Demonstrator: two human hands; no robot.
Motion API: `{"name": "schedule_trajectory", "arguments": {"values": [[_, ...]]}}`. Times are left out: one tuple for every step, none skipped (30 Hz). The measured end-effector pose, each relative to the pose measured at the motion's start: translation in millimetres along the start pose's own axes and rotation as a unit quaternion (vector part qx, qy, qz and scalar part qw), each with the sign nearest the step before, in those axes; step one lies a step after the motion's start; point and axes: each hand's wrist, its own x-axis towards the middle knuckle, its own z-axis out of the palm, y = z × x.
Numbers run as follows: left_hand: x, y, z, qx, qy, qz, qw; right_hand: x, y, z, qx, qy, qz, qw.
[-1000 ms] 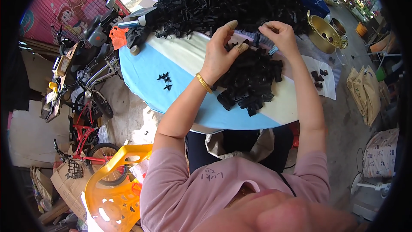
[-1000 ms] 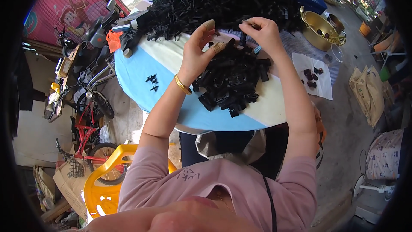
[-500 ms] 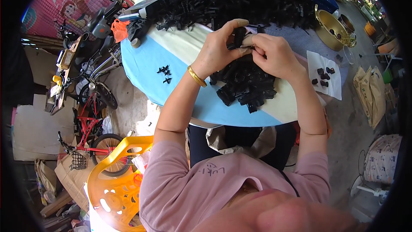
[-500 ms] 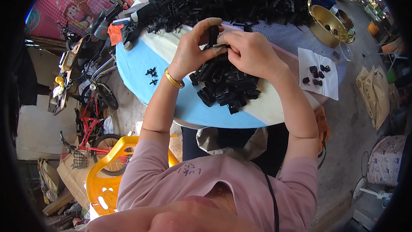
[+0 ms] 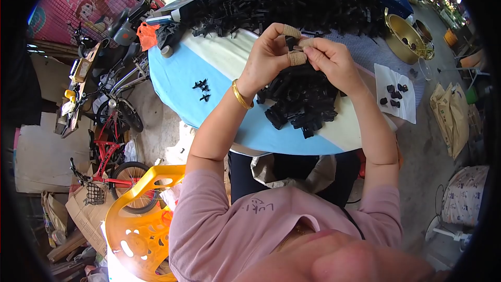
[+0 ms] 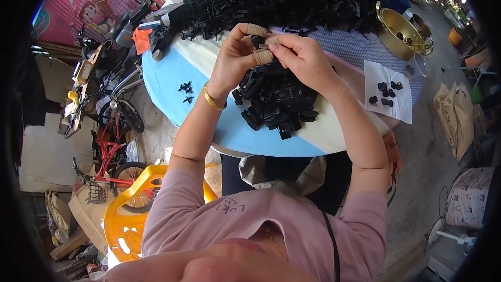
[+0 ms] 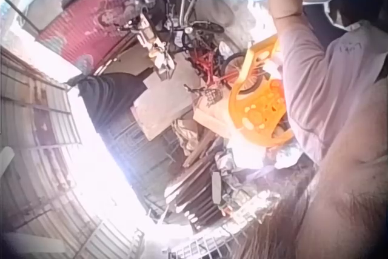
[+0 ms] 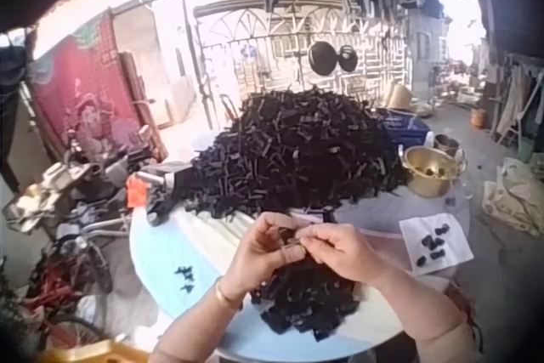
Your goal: Assembling small black plastic components by hand at a workstation.
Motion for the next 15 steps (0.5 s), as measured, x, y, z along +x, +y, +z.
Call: {"name": "schedule_trajectory", "arguments": {"values": [[0.3, 0.0, -0.1, 0.010, -0.004, -0.005, 1.000, -0.4, -0.8, -0.1, -0.001, 0.000, 0.000, 1.000], [0.5, 0.0, 1.9, 0.010, -0.004, -0.005, 1.000, -1.3, -1.8, 0.2, -0.014, 0.006, 0.004, 1.000], [-0.1, 0.8, 4.9, 0.011, 0.003, 0.008, 1.000, -1.3, -2.4, 0.8, -0.027, 0.013, 0.008, 1.000], [-0.3, 1.2, 6.3, 0.012, 0.009, 0.021, 1.000, -0.8, -2.7, 0.7, -0.026, 0.012, 0.007, 1.000], [-0.3, 1.3, 5.7, 0.013, 0.009, 0.021, 1.000, -0.3, -2.9, 0.5, -0.018, 0.004, 0.015, 1.000], [-0.4, 1.0, 5.6, 0.037, 0.012, 0.038, 0.999, -0.5, -3.3, -0.1, -0.010, -0.003, 0.024, 1.000], [-0.5, 0.6, 5.4, 0.061, 0.015, 0.054, 0.997, -0.7, -3.7, 0.3, -0.010, -0.002, 0.024, 1.000], [-0.4, 0.1, 5.1, 0.062, 0.014, 0.054, 0.997, -0.9, -4.2, 1.3, -0.003, 0.000, 0.033, 0.999], [0.1, -0.7, 4.2, 0.053, 0.009, 0.055, 0.997, -0.8, -4.3, 2.4, 0.004, 0.001, 0.043, 0.999], [0.4, -1.1, 3.5, 0.045, 0.004, 0.056, 0.997, -1.2, -2.8, 4.0, 0.004, 0.002, 0.042, 0.999], [0.3, -0.8, 3.2, 0.045, 0.003, 0.056, 0.997, -1.9, -0.2, 6.1, 0.001, 0.013, 0.034, 0.999], [-0.2, -0.4, 3.0, 0.056, 0.006, 0.054, 0.997, -2.4, 1.1, 7.5, -0.003, 0.024, 0.025, 0.999], [-0.8, -0.2, 3.0, 0.066, 0.009, 0.052, 0.996, -2.8, 0.6, 8.1, -0.003, 0.024, 0.025, 0.999], [-1.7, -0.6, 3.7, 0.066, 0.009, 0.052, 0.996, -3.3, -0.1, 8.7, -0.012, 0.026, 0.023, 0.999], [-3.0, -1.6, 5.2, 0.079, 0.018, 0.066, 0.995, -3.7, -0.5, 9.0, -0.020, 0.029, 0.021, 0.999]]}}
